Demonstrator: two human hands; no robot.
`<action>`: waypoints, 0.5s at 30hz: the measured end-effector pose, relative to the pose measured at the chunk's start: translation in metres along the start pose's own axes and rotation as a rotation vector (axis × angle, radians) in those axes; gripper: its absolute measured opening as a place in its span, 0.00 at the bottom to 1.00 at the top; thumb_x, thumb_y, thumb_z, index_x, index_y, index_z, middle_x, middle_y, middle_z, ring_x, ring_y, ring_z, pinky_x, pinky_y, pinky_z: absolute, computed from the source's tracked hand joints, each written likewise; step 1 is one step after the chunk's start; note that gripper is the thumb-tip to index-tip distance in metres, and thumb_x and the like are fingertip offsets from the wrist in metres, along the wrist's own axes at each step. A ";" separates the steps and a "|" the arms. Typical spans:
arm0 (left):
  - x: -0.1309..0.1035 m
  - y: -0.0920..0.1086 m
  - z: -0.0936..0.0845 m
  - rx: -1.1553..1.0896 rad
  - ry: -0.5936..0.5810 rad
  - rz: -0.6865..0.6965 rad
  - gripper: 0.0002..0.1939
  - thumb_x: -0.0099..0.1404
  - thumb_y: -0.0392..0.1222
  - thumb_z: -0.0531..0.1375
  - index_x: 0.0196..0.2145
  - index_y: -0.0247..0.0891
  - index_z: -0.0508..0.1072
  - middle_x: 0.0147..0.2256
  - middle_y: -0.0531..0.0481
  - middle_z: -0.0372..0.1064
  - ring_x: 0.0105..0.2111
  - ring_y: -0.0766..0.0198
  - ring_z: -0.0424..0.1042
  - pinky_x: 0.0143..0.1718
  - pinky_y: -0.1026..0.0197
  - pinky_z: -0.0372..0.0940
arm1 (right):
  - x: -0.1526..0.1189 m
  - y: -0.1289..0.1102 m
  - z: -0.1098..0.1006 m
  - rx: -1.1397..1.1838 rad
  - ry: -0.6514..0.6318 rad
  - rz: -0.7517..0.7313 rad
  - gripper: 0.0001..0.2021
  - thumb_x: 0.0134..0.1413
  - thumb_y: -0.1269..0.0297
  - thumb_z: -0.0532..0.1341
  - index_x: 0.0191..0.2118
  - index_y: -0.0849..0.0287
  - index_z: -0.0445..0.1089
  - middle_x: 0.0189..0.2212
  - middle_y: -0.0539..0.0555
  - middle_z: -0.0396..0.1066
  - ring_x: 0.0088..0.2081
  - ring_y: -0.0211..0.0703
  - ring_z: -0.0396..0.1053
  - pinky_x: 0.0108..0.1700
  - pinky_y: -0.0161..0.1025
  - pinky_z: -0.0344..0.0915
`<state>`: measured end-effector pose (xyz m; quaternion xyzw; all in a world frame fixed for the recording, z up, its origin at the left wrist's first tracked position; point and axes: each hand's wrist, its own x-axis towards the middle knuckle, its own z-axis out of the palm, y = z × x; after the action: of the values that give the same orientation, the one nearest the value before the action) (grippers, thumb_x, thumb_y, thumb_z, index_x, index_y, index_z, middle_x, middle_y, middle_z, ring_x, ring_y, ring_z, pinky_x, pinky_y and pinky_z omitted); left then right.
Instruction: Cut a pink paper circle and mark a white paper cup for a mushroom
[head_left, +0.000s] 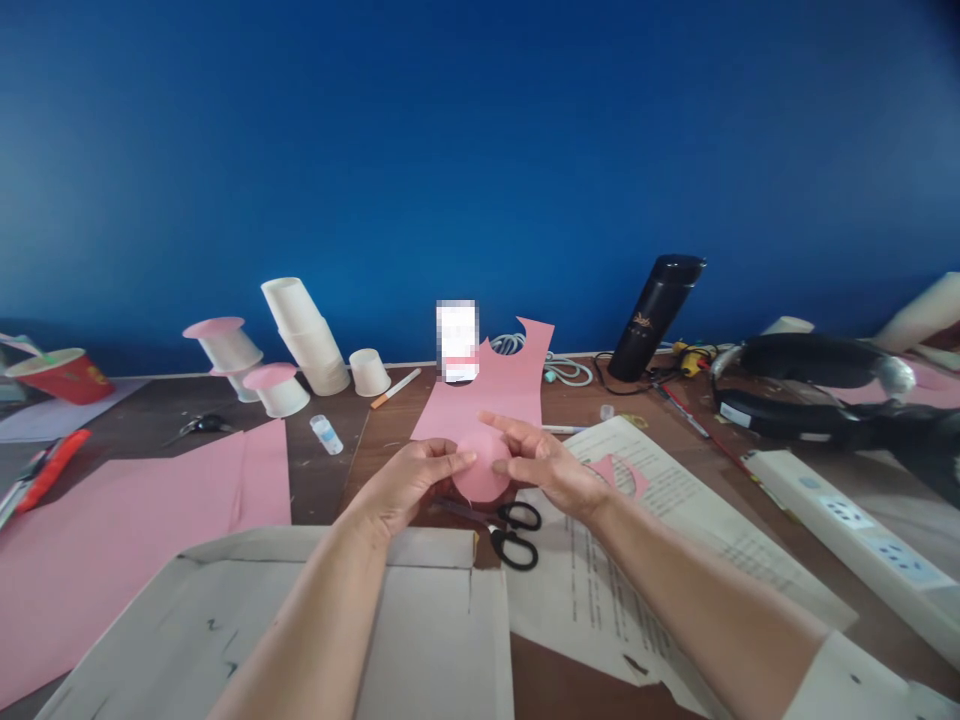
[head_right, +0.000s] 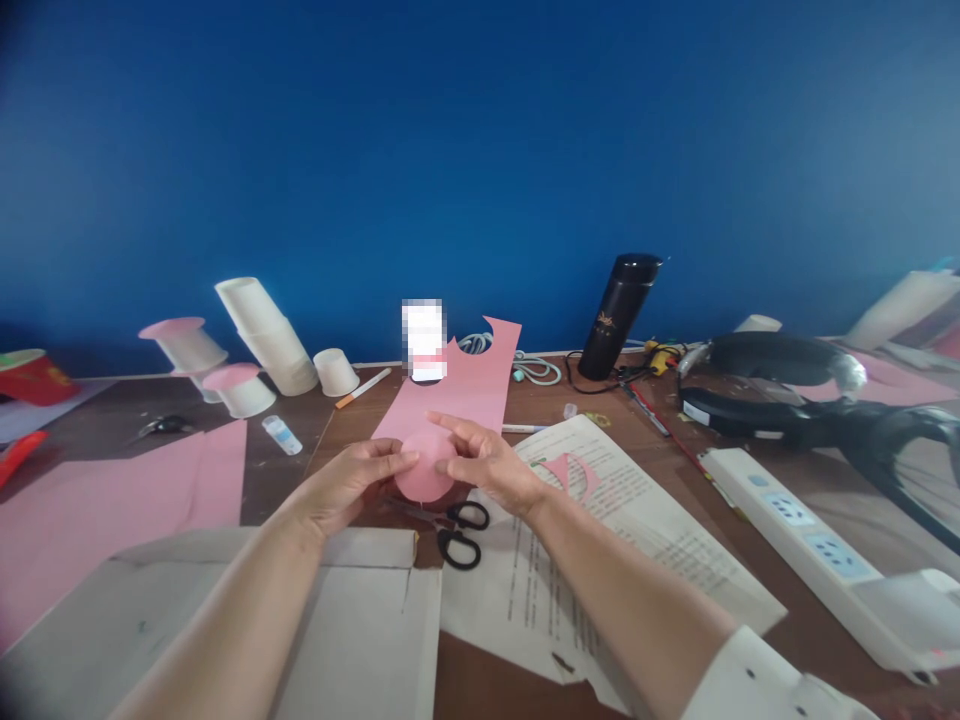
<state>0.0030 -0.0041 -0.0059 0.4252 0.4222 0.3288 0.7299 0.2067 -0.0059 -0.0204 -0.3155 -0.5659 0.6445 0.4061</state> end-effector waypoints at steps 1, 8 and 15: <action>0.000 0.000 0.000 0.001 0.020 0.004 0.15 0.49 0.46 0.68 0.26 0.35 0.67 0.22 0.51 0.67 0.22 0.66 0.66 0.25 0.63 0.61 | 0.000 0.000 0.000 0.012 0.003 0.010 0.28 0.50 0.68 0.63 0.58 0.47 0.61 0.26 0.44 0.59 0.25 0.31 0.55 0.27 0.31 0.54; 0.005 -0.005 0.003 -0.034 0.156 0.066 0.17 0.47 0.47 0.69 0.28 0.34 0.69 0.25 0.47 0.71 0.24 0.60 0.70 0.27 0.58 0.65 | 0.003 0.004 0.007 0.157 0.028 0.049 0.29 0.47 0.66 0.66 0.57 0.50 0.62 0.40 0.51 0.69 0.35 0.38 0.67 0.33 0.35 0.64; 0.000 0.001 0.001 -0.060 -0.043 0.071 0.20 0.53 0.50 0.65 0.38 0.32 0.75 0.33 0.42 0.73 0.30 0.62 0.71 0.34 0.59 0.65 | 0.007 0.009 0.006 0.254 0.093 0.059 0.28 0.46 0.67 0.67 0.55 0.53 0.63 0.42 0.53 0.72 0.36 0.40 0.69 0.35 0.35 0.64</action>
<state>0.0037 -0.0040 -0.0044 0.4248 0.3810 0.3575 0.7393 0.1964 -0.0026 -0.0283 -0.3076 -0.4508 0.7072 0.4494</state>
